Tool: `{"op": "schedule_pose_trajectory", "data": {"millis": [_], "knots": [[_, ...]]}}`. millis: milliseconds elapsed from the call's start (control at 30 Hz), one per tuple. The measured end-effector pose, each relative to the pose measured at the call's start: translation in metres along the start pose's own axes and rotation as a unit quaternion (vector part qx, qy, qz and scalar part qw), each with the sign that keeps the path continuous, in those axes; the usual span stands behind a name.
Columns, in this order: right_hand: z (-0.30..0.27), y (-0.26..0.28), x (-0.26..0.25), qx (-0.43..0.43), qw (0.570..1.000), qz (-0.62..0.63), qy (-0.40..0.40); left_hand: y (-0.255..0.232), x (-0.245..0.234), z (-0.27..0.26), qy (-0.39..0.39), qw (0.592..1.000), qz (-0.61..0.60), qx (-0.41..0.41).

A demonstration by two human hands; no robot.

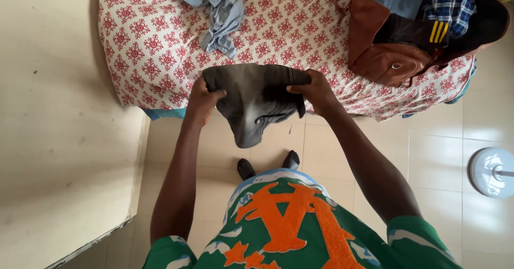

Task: The person folds a pair of dark shorts and a pair of dark jeans on a bed, then places them into a brown suitcase. The person also folds a checkered shirt and places it into the suitcase. Finally, the person closes the suitcase.

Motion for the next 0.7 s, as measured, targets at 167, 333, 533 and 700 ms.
{"op": "schedule_pose_trajectory", "data": {"millis": [167,333,533,700], "knots": [[-0.014,0.051,0.0,-0.016,0.993,-0.117,-0.018,-0.025,0.013,-0.007,-0.029,0.982,0.183,0.042],[-0.017,0.057,-0.018,-0.043,0.96,-0.266,-0.073,-0.053,0.028,-0.014,-0.128,0.936,0.316,0.089],[-0.028,0.09,-0.02,-0.033,0.93,-0.344,-0.125,-0.085,0.06,-0.035,-0.055,0.909,0.332,0.246],[-0.028,0.112,-0.003,-0.239,0.844,-0.478,-0.049,-0.076,0.045,-0.039,-0.193,0.872,0.337,0.297]]}}
Point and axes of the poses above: each hand's wrist, its own z-axis towards the middle knuckle, its own x-axis out of the palm, y = z × x, the point moved 9 cm from there along z, towards the middle knuckle, and after that the axes turned 12 degrees about -x, right-handed, at the moved point
